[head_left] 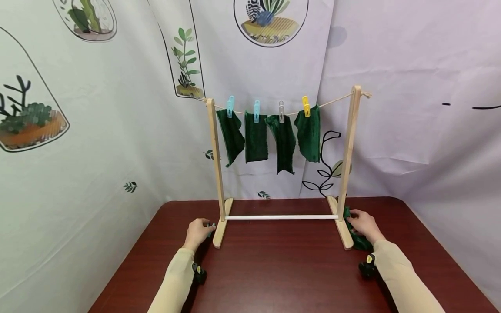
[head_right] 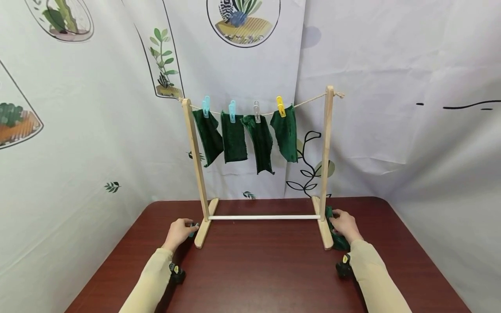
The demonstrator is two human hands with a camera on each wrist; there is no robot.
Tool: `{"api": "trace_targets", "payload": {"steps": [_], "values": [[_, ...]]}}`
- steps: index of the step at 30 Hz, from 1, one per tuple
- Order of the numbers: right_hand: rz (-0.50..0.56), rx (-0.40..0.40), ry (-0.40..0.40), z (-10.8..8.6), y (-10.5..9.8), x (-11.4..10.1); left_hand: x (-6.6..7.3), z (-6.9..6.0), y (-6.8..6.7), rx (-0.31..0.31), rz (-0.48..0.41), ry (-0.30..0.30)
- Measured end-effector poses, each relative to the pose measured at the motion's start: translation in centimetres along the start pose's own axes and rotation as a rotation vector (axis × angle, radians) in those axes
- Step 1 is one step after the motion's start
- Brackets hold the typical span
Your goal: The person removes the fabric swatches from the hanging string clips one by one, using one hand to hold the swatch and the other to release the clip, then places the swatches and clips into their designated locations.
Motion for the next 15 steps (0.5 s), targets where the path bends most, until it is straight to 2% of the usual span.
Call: {"api": "trace_targets", "payload": {"steps": [15], "values": [[0.026, -0.026, 0.004, -0.33, -0.03, -0.10, -0.15, 0.04, -0.04, -0.005, -0.017, -0.009]]}}
Point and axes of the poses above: each hand's wrist, its own z-axis towards the middle knuckle, its own y-axis out of the palm, x = y × z, the point moved 8 cm from there along z, towards the middle knuckle, and after that the axes turned 8 degrees about x, right-handed, at the moved point
